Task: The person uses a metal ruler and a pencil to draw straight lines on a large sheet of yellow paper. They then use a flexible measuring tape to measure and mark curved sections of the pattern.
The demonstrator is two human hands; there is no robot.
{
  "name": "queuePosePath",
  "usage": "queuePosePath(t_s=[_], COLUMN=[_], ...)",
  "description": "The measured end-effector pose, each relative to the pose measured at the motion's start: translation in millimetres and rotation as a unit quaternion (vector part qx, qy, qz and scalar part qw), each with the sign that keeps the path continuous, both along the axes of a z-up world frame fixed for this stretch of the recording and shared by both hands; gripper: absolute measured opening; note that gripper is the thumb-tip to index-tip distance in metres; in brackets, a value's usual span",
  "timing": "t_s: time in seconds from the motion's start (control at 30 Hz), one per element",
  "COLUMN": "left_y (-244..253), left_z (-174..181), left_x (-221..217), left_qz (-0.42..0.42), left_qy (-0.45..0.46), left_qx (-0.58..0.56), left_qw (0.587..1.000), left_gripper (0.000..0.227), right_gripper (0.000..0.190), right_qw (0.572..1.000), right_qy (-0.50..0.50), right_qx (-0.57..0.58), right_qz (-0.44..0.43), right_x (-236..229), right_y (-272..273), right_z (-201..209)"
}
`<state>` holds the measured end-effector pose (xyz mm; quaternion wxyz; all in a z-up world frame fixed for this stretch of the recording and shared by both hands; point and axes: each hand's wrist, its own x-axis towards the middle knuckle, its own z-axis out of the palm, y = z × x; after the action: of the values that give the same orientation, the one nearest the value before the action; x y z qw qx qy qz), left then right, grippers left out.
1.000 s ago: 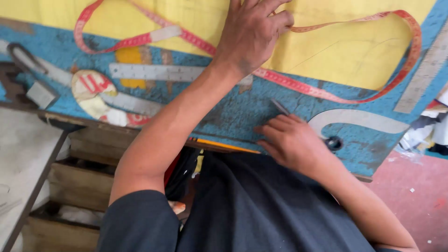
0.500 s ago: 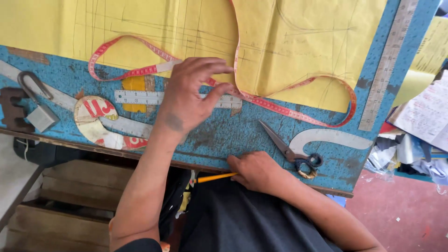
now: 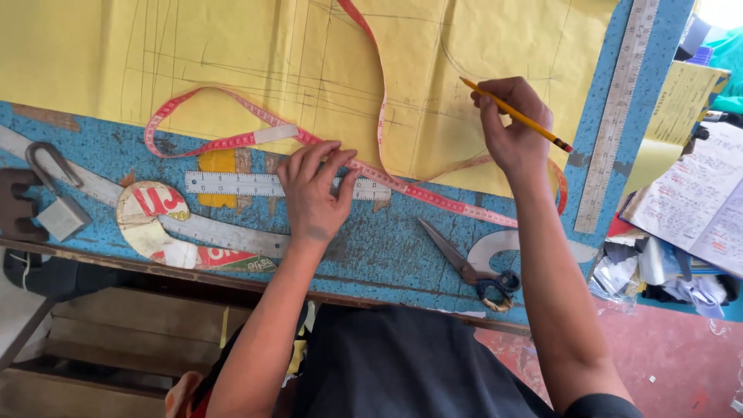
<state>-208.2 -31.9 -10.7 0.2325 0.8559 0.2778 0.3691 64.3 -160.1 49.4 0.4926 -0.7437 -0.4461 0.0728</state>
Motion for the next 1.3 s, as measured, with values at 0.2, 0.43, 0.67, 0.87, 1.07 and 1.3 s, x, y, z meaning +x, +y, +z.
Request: queuePosePath(t_s=[0.2, 0.43, 0.67, 0.87, 1.07, 1.3], left_y=[-1.9, -3.2, -2.7, -3.8, -4.1, -3.0], left_z=[-0.8, 0.0, -4.3, -1.9, -0.3, 25.4], left_x=[2.7, 5.1, 5.3, 6.6, 12.4, 56.3], left_qz=[0.008, 0.016, 0.018, 0.026, 0.029, 0.05], left_qy=[0.006, 0.015, 0.02, 0.014, 0.024, 0.12], left_qx=[0.021, 0.029, 0.043, 0.048, 0.029, -0.032], left_qw=[1.0, 0.999, 0.999, 0.998, 0.999, 0.991], left_gripper=[0.019, 0.019, 0.018, 0.017, 0.015, 0.043], right_gripper=[0.013, 0.012, 0.013, 0.011, 0.013, 0.02], right_qw=[0.998, 0.999, 0.999, 1.0, 1.0, 0.993], right_qy=[0.051, 0.038, 0.038, 0.01, -0.014, -0.057], right_qx=[0.026, 0.028, 0.027, 0.004, -0.001, -0.039], right_qz=[-0.007, -0.007, -0.004, 0.009, 0.0, 0.095], right_x=[-1.2, 5.3, 1.9, 5.5, -0.4, -74.6], right_y=[7.3, 3.7, 6.7, 7.3, 8.9, -26.4], right_z=[-9.5, -16.4, -10.1, -13.4, -20.5, -29.5])
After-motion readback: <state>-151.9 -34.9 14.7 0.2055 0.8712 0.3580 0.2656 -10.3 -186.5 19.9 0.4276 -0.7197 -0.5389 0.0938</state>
